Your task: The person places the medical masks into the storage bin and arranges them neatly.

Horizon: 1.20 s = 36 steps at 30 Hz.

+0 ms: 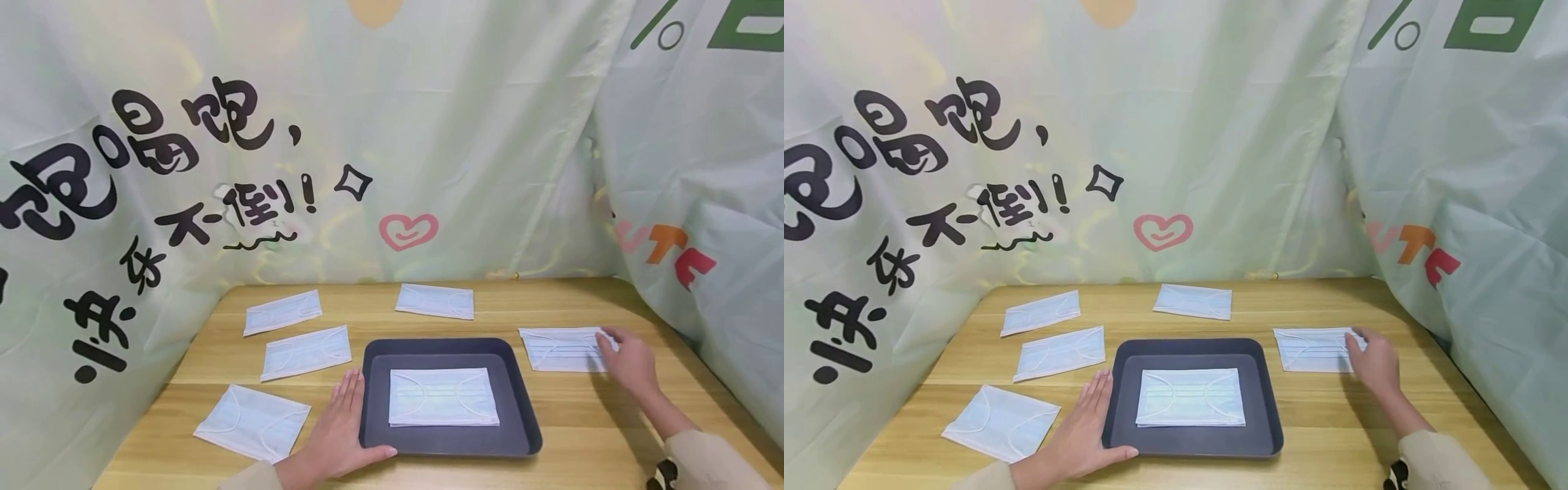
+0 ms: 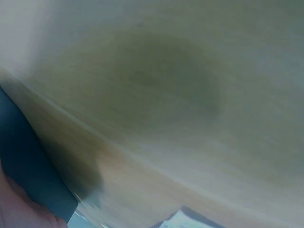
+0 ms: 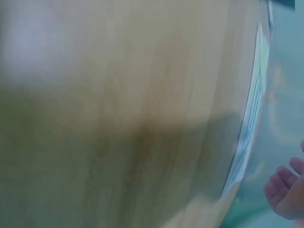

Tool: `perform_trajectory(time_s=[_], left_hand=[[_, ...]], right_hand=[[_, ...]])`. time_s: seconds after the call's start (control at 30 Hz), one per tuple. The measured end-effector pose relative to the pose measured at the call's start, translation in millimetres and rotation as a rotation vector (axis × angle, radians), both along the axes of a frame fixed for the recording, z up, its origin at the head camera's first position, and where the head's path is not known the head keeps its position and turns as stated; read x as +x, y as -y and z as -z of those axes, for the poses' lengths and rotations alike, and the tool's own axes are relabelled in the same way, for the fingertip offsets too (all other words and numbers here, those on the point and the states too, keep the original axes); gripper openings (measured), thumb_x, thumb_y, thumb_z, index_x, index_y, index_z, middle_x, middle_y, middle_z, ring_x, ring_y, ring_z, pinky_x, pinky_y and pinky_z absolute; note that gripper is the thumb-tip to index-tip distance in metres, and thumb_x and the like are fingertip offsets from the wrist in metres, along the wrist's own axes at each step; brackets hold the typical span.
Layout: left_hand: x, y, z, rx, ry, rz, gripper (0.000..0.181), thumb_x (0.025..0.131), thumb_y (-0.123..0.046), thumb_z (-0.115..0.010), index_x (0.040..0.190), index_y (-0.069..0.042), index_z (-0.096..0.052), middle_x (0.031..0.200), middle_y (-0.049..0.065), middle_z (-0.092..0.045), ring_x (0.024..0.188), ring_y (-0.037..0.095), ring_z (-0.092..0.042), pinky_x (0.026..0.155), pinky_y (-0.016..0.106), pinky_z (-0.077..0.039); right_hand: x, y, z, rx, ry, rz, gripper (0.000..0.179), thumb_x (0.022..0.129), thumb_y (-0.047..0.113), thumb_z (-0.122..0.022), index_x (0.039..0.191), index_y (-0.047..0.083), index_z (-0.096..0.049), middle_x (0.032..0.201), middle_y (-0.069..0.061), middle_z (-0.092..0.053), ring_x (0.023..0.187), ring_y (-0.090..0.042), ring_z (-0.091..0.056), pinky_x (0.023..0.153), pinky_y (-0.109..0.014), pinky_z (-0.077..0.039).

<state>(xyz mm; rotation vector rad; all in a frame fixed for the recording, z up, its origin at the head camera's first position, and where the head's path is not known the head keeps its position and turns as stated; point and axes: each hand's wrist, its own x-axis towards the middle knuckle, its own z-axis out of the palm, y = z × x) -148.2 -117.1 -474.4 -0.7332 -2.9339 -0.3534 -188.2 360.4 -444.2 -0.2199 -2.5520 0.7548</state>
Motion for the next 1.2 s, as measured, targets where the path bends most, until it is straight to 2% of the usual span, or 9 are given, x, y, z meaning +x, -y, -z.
perform_trajectory(time_s=[0.07, 0.13, 0.2, 0.27, 0.33, 0.47, 0.57, 0.87, 1.2], left_hand=[[-0.2, -0.3, -0.2, 0.002, 0.015, -0.004, 0.12, 0.069, -0.083, -0.046, 0.144, 0.007, -0.021, 0.152, 0.023, -0.021, 0.142, 0.033, -0.018, 0.115, 0.023, 0.01], [-0.2, -0.5, -0.9, 0.012, 0.026, -0.007, 0.12, 0.068, -0.083, -0.047, 0.144, 0.006, -0.02, 0.152, 0.022, -0.02, 0.142, 0.033, -0.016, 0.111, 0.018, 0.015], [-0.4, -1.0, -1.4, 0.005, 0.015, -0.002, 0.12, 0.069, -0.082, -0.047, 0.144, 0.007, -0.021, 0.152, 0.023, -0.021, 0.142, 0.034, -0.018, 0.118, 0.028, 0.004], [-0.6, -1.6, -1.6, -0.003, 0.003, 0.004, 0.119, 0.069, -0.082, -0.047, 0.143, 0.008, -0.022, 0.151, 0.024, -0.022, 0.141, 0.035, -0.019, 0.118, 0.039, -0.012], [-0.9, -2.6, -1.7, -0.012, -0.009, 0.015, 0.119, 0.069, -0.082, -0.046, 0.143, 0.008, -0.023, 0.15, 0.025, -0.023, 0.141, 0.036, -0.021, 0.113, 0.046, -0.024], [-0.7, -4.5, -2.4, -0.018, -0.001, 0.025, 0.12, 0.07, -0.083, -0.044, 0.143, 0.009, -0.023, 0.15, 0.026, -0.023, 0.14, 0.037, -0.02, 0.113, 0.046, -0.024], [0.0, -4.9, -3.7, -0.015, 0.012, 0.023, 0.12, 0.069, -0.083, -0.044, 0.143, 0.009, -0.022, 0.15, 0.025, -0.023, 0.141, 0.037, -0.02, 0.113, 0.045, -0.024], [-1.1, -4.1, -6.4, -0.021, 0.009, 0.021, 0.119, 0.069, -0.082, -0.047, 0.143, 0.009, -0.022, 0.15, 0.025, -0.022, 0.141, 0.037, -0.019, 0.113, 0.047, -0.025], [-2.1, -3.3, -6.6, -0.026, 0.002, 0.012, 0.12, 0.068, -0.083, -0.047, 0.143, 0.008, -0.022, 0.15, 0.025, -0.023, 0.141, 0.036, -0.02, 0.113, 0.046, -0.025]], right_hand=[[-2.9, -9.0, 1.9, -0.05, -0.002, 0.051, 0.034, 0.09, 0.013, -0.051, 0.106, -0.016, -0.058, 0.102, -0.04, -0.056, 0.089, -0.048, -0.055, 0.071, -0.049, -0.042], [-3.7, -15.4, 3.9, -0.1, 0.005, 0.102, 0.035, 0.09, 0.015, -0.052, 0.107, -0.015, -0.058, 0.102, -0.038, -0.057, 0.079, -0.022, -0.058, 0.068, -0.038, -0.04], [-4.1, -20.1, 6.0, -0.13, 0.014, 0.142, 0.035, 0.089, 0.016, -0.054, 0.108, -0.014, -0.058, 0.102, -0.036, -0.058, 0.071, 0.0, -0.048, 0.065, -0.029, -0.037], [-3.8, -23.4, 8.0, -0.146, 0.035, 0.168, 0.037, 0.09, 0.017, -0.054, 0.11, -0.014, -0.058, 0.104, -0.036, -0.058, 0.071, 0.002, -0.046, 0.063, -0.026, -0.035], [-3.4, -26.1, 9.7, -0.162, 0.071, 0.181, 0.039, 0.091, 0.018, -0.053, 0.113, -0.015, -0.056, 0.108, -0.037, -0.056, 0.078, -0.01, -0.054, 0.066, -0.028, -0.038], [-4.8, -31.2, 11.8, -0.166, 0.17, 0.216, 0.044, 0.092, 0.019, -0.05, 0.116, -0.018, -0.051, 0.117, -0.038, -0.05, 0.102, -0.048, -0.05, 0.081, -0.047, -0.041], [-7.0, -34.1, 11.4, -0.166, 0.244, 0.241, 0.046, 0.091, 0.021, -0.05, 0.115, -0.019, -0.049, 0.12, -0.038, -0.048, 0.107, -0.051, -0.046, 0.091, -0.053, -0.036], [-7.3, -33.6, 10.8, -0.192, 0.366, 0.263, 0.051, 0.088, 0.025, -0.054, 0.112, -0.019, -0.047, 0.117, -0.04, -0.046, 0.107, -0.055, -0.039, 0.091, -0.055, -0.031], [-10.2, -34.6, 1.6, -0.058, 0.55, 0.269, 0.044, 0.084, 0.024, -0.053, 0.099, -0.016, -0.054, 0.102, -0.039, -0.051, 0.094, -0.053, -0.046, 0.071, -0.048, -0.04]])
